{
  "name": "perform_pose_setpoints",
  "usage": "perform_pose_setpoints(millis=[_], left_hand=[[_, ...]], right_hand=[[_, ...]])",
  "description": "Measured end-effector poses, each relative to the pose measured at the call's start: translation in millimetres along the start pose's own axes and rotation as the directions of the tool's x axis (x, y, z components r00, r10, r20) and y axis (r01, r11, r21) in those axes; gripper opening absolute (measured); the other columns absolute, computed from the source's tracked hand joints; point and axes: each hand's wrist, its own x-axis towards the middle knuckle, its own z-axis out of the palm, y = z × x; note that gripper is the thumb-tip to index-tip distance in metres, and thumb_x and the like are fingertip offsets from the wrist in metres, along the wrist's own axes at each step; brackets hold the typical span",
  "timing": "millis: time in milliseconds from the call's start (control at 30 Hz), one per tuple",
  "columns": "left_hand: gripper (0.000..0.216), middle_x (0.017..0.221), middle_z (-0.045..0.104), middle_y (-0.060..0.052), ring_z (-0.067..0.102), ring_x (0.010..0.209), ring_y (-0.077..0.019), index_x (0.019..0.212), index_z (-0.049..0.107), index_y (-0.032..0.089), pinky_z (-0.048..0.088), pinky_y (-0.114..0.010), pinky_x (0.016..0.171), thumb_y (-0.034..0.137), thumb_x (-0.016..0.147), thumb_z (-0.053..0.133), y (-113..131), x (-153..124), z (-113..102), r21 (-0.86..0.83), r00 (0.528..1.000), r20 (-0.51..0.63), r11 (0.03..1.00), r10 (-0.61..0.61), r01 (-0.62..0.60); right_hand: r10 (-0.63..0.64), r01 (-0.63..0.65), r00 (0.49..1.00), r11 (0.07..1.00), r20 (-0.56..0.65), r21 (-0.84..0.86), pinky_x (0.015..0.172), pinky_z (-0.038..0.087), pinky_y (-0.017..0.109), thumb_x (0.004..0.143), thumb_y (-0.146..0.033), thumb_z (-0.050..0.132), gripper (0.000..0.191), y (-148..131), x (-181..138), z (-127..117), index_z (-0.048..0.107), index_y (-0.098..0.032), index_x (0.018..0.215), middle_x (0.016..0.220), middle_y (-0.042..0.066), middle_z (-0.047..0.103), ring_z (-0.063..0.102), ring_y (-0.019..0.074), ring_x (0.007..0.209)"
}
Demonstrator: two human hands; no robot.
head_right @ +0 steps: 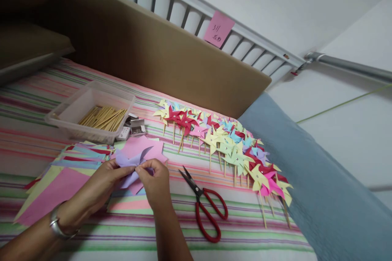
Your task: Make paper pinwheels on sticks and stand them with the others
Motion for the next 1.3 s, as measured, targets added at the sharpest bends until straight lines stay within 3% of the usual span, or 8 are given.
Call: perform_pose_setpoints(millis=[133, 300, 633, 800, 967, 1100, 1300], left_hand=[[0.022, 0.072, 0.070, -0.002, 0.059, 0.063, -0.0154, 0.081, 0.070, 0.015, 0.043, -0.025, 0.059, 0.029, 0.065, 0.073, 1, -1, 0, -0.006, 1.000, 0.005, 1.000, 0.005, -0.005], [0.018, 0.058, 0.064, 0.001, 0.051, 0.049, -0.0102, 0.069, 0.068, 0.015, 0.034, -0.020, 0.048, 0.029, 0.061, 0.077, 11, -7, 5, -0.021, 0.999, 0.035, 1.000, -0.012, 0.013], [0.021, 0.047, 0.054, 0.005, 0.042, 0.042, -0.0078, 0.060, 0.065, 0.014, 0.029, -0.021, 0.044, 0.031, 0.062, 0.077, 10, -9, 8, -0.047, 0.996, 0.085, 0.999, -0.018, 0.022], [0.020, 0.054, 0.061, 0.001, 0.049, 0.046, -0.0101, 0.067, 0.067, 0.013, 0.033, -0.021, 0.046, 0.029, 0.062, 0.077, 9, -9, 9, -0.088, 0.996, 0.089, 0.996, -0.020, 0.027], [0.017, 0.061, 0.065, 0.000, 0.053, 0.053, -0.0121, 0.071, 0.067, 0.013, 0.037, -0.022, 0.050, 0.025, 0.062, 0.075, 7, -8, 8, -0.096, 0.998, 0.061, 0.995, -0.021, 0.027], [0.020, 0.062, 0.065, -0.001, 0.053, 0.053, -0.0115, 0.074, 0.070, 0.013, 0.037, -0.022, 0.051, 0.026, 0.061, 0.077, 11, -10, 10, -0.116, 0.995, 0.098, 0.993, -0.013, 0.024], [0.021, 0.055, 0.059, 0.002, 0.048, 0.051, -0.0112, 0.066, 0.068, 0.013, 0.034, -0.023, 0.051, 0.029, 0.057, 0.079, 16, -10, 8, -0.062, 0.998, 0.054, 0.998, 0.030, -0.026]], right_hand=[[0.030, -0.029, 0.999, 0.999, -0.022, 0.037, 0.062, 0.043, 0.025, 0.064, -0.022, 0.066, 0.010, 0, 1, 1, 0.059, -0.017, 0.058, 0.059, -0.003, 0.056, 0.050, 0.0127, 0.059], [0.039, -0.036, 0.999, 0.996, -0.031, 0.084, 0.056, 0.042, 0.023, 0.063, -0.022, 0.067, 0.010, 4, 2, -2, 0.060, -0.017, 0.058, 0.056, -0.003, 0.057, 0.050, 0.0118, 0.056], [0.121, -0.134, 0.990, 0.965, 0.070, 0.224, 0.039, 0.043, 0.024, 0.062, -0.031, 0.068, 0.017, 8, 1, -1, 0.057, -0.018, 0.059, 0.048, -0.004, 0.055, 0.053, 0.0138, 0.042], [0.056, -0.052, 0.998, 0.988, -0.023, 0.142, 0.045, 0.042, 0.021, 0.062, -0.026, 0.067, 0.016, 11, 2, 1, 0.056, -0.017, 0.055, 0.049, -0.004, 0.056, 0.051, 0.0106, 0.045], [0.055, -0.062, 0.998, 0.985, 0.044, 0.160, 0.044, 0.044, 0.022, 0.067, -0.026, 0.066, 0.013, 9, 1, 0, 0.055, -0.020, 0.069, 0.059, -0.003, 0.060, 0.053, 0.0122, 0.046], [-0.020, 0.013, 0.999, 0.981, 0.030, 0.193, 0.054, 0.048, 0.026, 0.067, -0.024, 0.067, 0.016, 4, -1, 1, 0.057, -0.020, 0.079, 0.075, 0.002, 0.066, 0.060, 0.0165, 0.060], [-0.063, 0.049, 0.994, 0.987, 0.088, 0.152, 0.063, 0.050, 0.031, 0.072, -0.033, 0.067, 0.040, -1, -8, -9, 0.060, -0.022, 0.109, 0.082, 0.006, 0.067, 0.064, 0.0206, 0.071]])
